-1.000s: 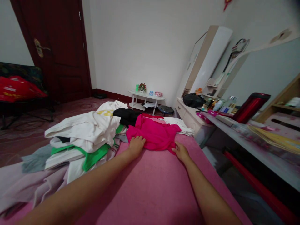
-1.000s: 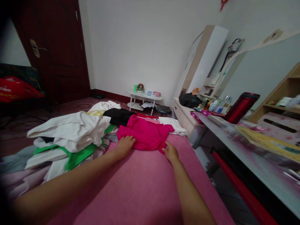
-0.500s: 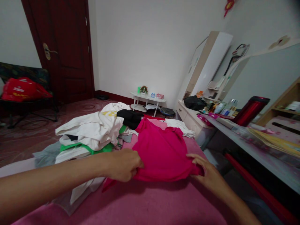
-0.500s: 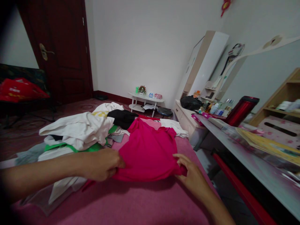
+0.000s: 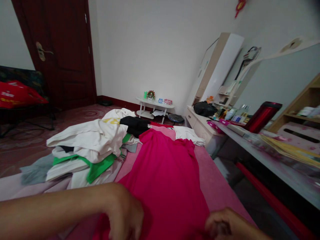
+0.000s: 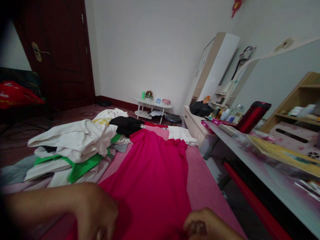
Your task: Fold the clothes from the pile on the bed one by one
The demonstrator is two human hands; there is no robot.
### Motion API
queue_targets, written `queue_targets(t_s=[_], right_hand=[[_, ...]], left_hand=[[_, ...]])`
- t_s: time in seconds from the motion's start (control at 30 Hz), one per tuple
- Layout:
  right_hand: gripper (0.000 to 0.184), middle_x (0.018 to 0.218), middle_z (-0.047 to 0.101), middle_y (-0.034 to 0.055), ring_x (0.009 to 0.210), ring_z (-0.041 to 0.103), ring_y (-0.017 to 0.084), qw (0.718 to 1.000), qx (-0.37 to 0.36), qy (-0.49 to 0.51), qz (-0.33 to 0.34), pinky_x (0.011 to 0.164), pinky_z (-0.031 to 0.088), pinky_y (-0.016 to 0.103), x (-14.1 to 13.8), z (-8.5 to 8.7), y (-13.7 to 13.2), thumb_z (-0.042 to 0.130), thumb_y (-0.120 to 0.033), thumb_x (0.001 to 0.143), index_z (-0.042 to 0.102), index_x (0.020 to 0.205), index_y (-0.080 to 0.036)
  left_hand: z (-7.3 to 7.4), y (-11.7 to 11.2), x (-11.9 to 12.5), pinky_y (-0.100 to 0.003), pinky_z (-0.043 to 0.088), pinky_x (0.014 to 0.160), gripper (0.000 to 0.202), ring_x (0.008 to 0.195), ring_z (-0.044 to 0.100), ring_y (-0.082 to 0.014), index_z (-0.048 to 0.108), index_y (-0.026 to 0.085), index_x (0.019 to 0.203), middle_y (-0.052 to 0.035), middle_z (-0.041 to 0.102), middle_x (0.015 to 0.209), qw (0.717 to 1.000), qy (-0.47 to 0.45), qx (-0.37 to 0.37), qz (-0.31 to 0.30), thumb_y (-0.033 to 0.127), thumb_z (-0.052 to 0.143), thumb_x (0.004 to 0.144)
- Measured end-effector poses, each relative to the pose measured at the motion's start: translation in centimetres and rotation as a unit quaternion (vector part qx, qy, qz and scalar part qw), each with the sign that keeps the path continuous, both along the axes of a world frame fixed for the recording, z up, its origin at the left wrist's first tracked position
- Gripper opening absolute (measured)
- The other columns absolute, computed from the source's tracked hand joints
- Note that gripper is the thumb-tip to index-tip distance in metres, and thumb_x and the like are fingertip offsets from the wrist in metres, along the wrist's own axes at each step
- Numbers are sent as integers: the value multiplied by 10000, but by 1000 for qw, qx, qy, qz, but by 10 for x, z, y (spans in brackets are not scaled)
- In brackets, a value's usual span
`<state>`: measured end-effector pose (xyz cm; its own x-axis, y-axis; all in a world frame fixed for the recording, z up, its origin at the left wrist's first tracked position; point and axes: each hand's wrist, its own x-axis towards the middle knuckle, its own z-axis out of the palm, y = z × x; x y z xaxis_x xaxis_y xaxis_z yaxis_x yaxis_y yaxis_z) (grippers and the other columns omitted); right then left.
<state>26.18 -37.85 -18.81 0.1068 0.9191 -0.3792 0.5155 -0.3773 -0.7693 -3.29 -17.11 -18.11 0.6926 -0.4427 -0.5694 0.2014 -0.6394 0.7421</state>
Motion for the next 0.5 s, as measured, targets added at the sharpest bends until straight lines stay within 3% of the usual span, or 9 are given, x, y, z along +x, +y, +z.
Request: queue_targets(t_s=[0.03,0.1,0.17,0.23,0.3,0.37,0.43,0.5], right_hand=[[227,707,658,27,643,585,168,1000,18,-1,-13,585,428,244,6,-2,7,652,-336,653,691,842,-218],[268,704,651,31,644,575,162,995,82,-32,-38,598,427,245,17,-6,30,635,-395,701,684,857,-182],[309,790,671,51,731,602,183,985,148,-68,-55,667,459,264,25,-11,57,608,-432,744,679,891,-169],[316,926,686,83,871,627,217,975,193,-88,-59,768,485,297,28,-19,85,592,-432,762,680,918,-172],[347,1138,648,113,1067,593,242,964,235,-112,-50,909,462,340,29,-31,110,580,-419,775,675,1006,-179],[449,1329,542,114,1233,495,235,953,263,-150,-13,1029,388,367,37,-45,129,586,-408,783,620,1175,-191],[541,1389,492,103,1287,447,216,943,256,-215,1,1072,345,365,57,-57,144,601,-397,782,548,1282,-197],[502,1317,562,105,1233,508,223,924,217,-308,-70,1032,394,361,90,-61,155,619,-371,768,588,1236,-191]], left_hand=[[-1,6,9,-202,450,472,135,509,592,-135,589,191,615,53,586,550,999,-21,-15,38,66,641,624],[0,20,31,-213,490,572,99,627,633,-143,662,187,782,17,663,694,980,-148,15,129,135,608,718],[-3,38,55,-247,504,747,195,824,648,-170,682,193,954,-29,702,903,919,-302,106,230,203,571,794],[-14,59,79,-308,449,932,341,1069,585,-218,624,192,1154,-87,639,1170,836,-386,217,325,263,563,825],[-33,79,96,-366,377,1033,495,1237,471,-260,509,161,1311,-146,499,1358,763,-388,315,411,292,557,836],[-54,95,105,-403,323,1080,540,1301,402,-279,458,125,1357,-176,425,1416,713,-360,385,462,315,526,857],[-73,105,107,-420,274,1110,505,1313,387,-277,487,120,1337,-166,439,1410,687,-349,419,481,354,465,891],[-86,111,106,-430,244,1124,487,1311,386,-273,521,133,1313,-146,462,1397,673,-358,433,480,384,427,907]])
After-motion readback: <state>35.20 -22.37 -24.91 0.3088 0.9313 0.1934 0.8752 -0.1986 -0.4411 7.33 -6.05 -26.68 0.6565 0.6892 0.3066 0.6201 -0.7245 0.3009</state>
